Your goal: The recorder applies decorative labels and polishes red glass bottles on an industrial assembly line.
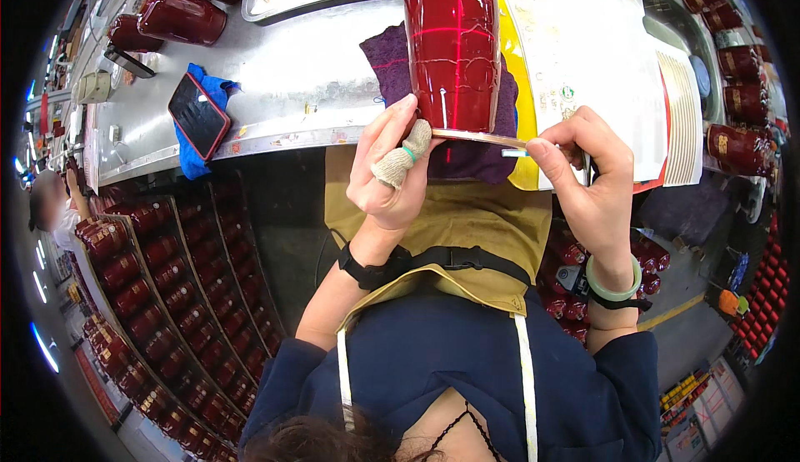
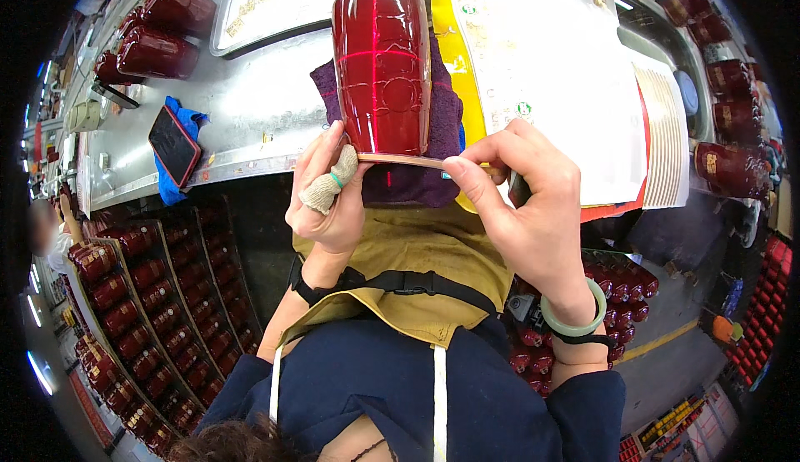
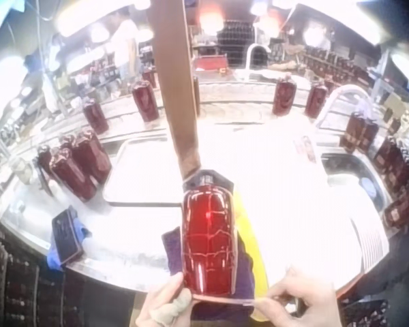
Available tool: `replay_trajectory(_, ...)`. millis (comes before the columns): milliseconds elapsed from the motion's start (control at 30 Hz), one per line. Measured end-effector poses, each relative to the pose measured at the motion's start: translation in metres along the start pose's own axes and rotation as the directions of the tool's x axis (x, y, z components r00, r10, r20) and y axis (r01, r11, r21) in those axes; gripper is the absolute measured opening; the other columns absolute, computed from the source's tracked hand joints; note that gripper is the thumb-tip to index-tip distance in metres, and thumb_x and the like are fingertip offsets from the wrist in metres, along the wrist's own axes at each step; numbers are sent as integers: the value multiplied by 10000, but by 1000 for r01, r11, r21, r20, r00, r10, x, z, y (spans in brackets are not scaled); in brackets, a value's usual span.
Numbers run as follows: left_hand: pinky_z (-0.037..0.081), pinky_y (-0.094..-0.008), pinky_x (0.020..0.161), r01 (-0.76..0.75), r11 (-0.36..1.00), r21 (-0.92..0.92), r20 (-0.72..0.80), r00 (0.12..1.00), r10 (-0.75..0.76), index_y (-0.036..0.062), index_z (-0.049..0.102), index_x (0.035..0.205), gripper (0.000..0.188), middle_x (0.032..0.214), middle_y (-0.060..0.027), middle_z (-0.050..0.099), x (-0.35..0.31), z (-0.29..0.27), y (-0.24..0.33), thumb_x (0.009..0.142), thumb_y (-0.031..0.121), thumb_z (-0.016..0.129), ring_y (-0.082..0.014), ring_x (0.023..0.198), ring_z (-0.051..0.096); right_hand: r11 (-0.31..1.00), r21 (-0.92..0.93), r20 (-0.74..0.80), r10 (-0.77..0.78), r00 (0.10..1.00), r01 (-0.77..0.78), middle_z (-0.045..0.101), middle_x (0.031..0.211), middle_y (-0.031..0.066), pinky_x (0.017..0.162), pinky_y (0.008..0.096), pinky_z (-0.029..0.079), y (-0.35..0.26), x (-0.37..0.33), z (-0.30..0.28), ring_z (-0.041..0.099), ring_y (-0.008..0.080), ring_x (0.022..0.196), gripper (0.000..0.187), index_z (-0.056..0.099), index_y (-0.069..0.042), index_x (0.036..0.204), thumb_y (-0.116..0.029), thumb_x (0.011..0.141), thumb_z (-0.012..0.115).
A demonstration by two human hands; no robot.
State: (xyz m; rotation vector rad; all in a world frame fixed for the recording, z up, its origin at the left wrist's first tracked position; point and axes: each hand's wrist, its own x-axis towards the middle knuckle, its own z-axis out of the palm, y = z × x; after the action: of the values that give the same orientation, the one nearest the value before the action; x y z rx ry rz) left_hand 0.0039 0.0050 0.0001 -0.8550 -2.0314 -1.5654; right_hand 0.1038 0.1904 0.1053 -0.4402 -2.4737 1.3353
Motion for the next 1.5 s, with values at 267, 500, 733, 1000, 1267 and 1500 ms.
replay_trajectory(267,584,-347,933,-25,999,33,-16,1000,26,-56,757,1127,398,1189,-187,743,-3,1,-2,741,-115,837,-276,1068,715,998,-15,11,54,999,-53,505,681,10,550,283,320,22,1,7,437,106,600,152,701,-13,830,-121,886,792)
replay_trajectory(500,589,-362,932,-81,993,87,28,997,78,-75,749,1118,365,1158,-192,751,-1,-1,0,762,-114,818,-296,1075,717,1000,10,1,20,1000,-20,510,681,8,552,280,320,20,-1,5,448,99,607,154,703,-14,834,-125,885,796)
replay_trajectory(733,585,-359,940,-102,988,113,37,995,98,-41,771,1082,340,1153,-180,756,-1,-2,-1,755,-118,825,-285,1076,713,1000,11,-7,26,1000,-26,536,688,17,555,283,339,12,-3,3,475,104,612,149,702,-11,834,-116,880,799)
replay_trajectory(1000,583,-384,934,-220,968,117,65,975,214,-39,750,1073,319,1195,-185,737,6,-1,2,766,-98,814,-326,1098,699,999,-1,1,47,999,-47,526,693,21,555,286,333,20,0,8,454,109,611,157,701,-8,833,-124,888,791)
replay_trajectory(1267,561,-368,957,-277,952,128,204,947,248,23,764,1128,364,1204,-152,734,22,-2,16,780,-70,822,-310,1135,673,999,-1,-15,46,999,-46,525,693,32,569,297,354,28,2,13,464,127,612,154,705,-7,842,-128,888,790)
replay_trajectory(1500,582,-363,937,-146,986,86,80,987,139,-67,728,1162,401,1176,-195,737,8,-3,0,773,-116,813,-296,1089,705,1000,8,23,23,999,-23,556,701,39,632,317,384,19,6,19,480,152,638,151,716,-29,840,-151,879,796)
